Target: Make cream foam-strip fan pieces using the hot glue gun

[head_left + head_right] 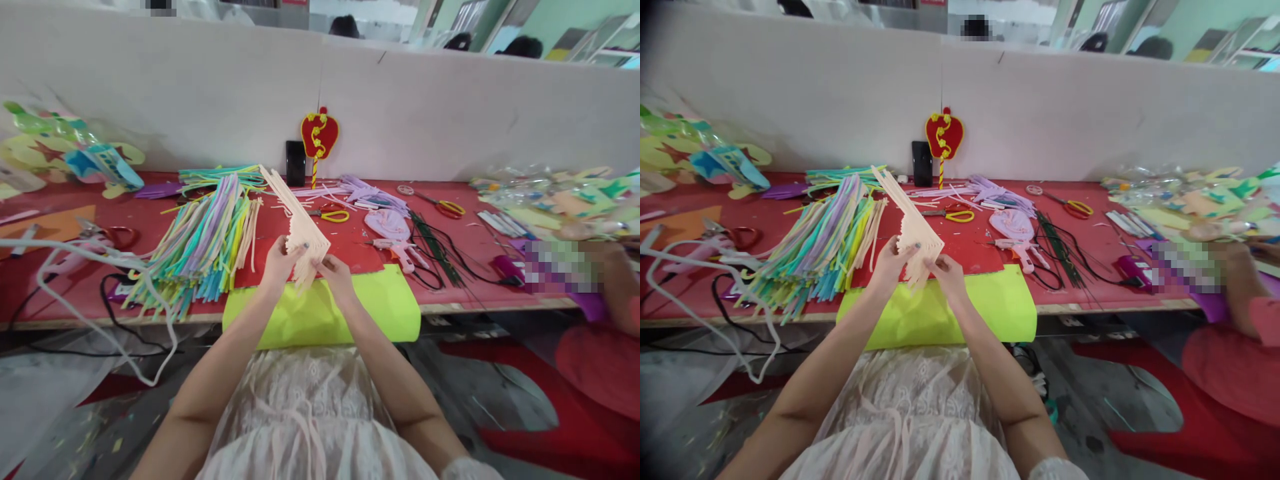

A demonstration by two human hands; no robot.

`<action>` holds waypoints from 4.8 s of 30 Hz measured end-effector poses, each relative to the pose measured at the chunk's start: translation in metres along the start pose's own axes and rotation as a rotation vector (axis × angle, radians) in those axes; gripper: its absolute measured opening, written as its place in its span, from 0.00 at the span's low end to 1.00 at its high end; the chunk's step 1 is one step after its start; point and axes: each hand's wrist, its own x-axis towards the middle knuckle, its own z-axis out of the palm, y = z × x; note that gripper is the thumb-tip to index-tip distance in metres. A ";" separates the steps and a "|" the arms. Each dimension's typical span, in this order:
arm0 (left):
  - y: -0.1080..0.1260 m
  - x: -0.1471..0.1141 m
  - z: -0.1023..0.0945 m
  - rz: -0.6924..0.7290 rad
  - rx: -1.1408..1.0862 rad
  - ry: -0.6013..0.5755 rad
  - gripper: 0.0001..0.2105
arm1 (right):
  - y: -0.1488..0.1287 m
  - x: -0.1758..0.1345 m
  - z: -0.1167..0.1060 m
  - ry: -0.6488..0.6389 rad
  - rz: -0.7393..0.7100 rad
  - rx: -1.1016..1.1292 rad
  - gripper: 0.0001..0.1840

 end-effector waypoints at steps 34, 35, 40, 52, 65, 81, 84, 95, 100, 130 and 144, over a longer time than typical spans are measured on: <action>0.031 0.032 -0.033 0.105 0.804 -0.365 0.14 | 0.015 0.064 -0.063 -0.265 0.067 -0.239 0.20; 0.035 0.030 -0.031 0.121 0.844 -0.362 0.14 | 0.016 0.065 -0.063 -0.251 0.068 -0.238 0.20; 0.029 0.033 -0.026 0.094 1.000 -0.334 0.13 | 0.025 0.066 -0.056 -0.250 0.057 -0.279 0.20; -0.016 0.046 -0.027 0.003 0.579 -0.430 0.12 | 0.014 0.054 -0.055 -0.342 -0.081 -0.381 0.18; -0.023 0.041 -0.030 -0.056 0.455 -0.427 0.12 | 0.008 0.051 -0.052 -0.219 -0.039 -0.393 0.18; -0.043 0.048 -0.035 -0.143 0.317 -0.326 0.15 | 0.008 0.048 -0.076 0.186 -0.379 -0.681 0.17; -0.031 0.047 -0.036 -0.069 0.351 -0.332 0.14 | 0.002 0.042 -0.117 0.463 -0.395 -0.860 0.18; -0.019 0.044 -0.021 0.026 0.437 -0.282 0.14 | 0.024 0.041 -0.186 0.862 -0.048 -1.353 0.31; -0.027 0.053 -0.024 -0.055 0.380 -0.273 0.13 | 0.024 0.045 -0.183 0.850 0.008 -1.374 0.27; 0.061 0.031 -0.006 0.684 0.610 -0.263 0.08 | 0.014 0.047 -0.177 0.951 -0.317 -0.935 0.35; -0.038 0.032 -0.036 0.853 1.206 -0.410 0.12 | 0.018 0.048 -0.175 0.945 -0.364 -0.943 0.32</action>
